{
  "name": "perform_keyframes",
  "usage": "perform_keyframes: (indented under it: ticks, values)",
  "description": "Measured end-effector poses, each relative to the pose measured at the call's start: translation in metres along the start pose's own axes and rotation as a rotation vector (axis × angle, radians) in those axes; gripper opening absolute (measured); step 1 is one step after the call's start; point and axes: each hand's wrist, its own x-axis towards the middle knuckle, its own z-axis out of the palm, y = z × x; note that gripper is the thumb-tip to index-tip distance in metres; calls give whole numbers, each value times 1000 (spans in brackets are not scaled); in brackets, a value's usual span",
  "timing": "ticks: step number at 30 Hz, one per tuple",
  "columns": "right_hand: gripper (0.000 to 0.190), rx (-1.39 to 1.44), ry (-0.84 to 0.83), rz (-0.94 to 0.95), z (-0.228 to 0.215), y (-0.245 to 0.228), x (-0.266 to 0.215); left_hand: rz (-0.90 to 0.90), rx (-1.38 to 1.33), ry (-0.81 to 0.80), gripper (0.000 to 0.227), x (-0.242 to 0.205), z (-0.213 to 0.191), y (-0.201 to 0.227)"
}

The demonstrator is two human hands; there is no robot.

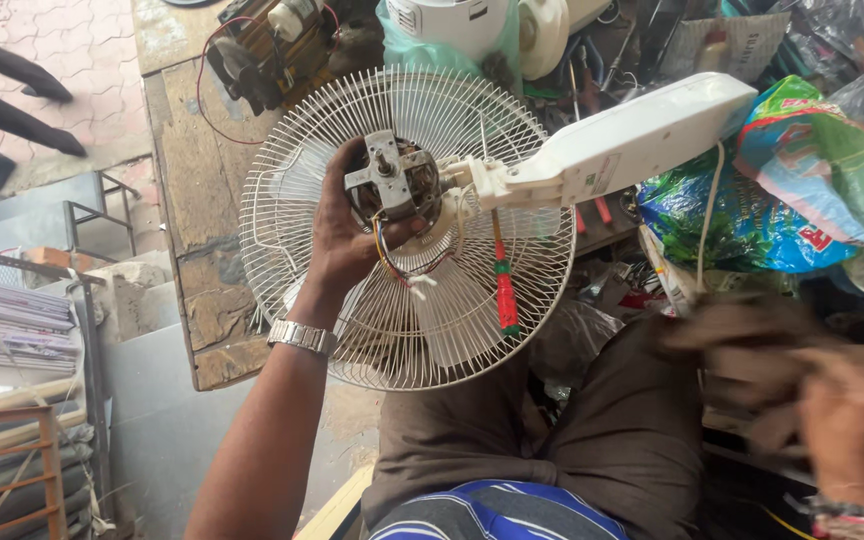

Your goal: The person manipulates the wires and casing of a fan motor, uses a screwdriver to adjust components, wipes the motor with a cloth, and applies oil from a small bottle to the shaft.

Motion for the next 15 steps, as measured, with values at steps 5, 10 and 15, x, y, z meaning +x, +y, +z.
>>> perform_keyframes:
  ticks: [5,10,15]
  values:
    - [27,-401,180,172,26,22,40,35,95,0,110,-1,-2,-2]
    - [38,-647,-3,365,58,40,37,62,-71,-22,110,1,-1,-6]
    - [53,71,48,179,27,64,48,40,-121,-19,112,1,0,-11]
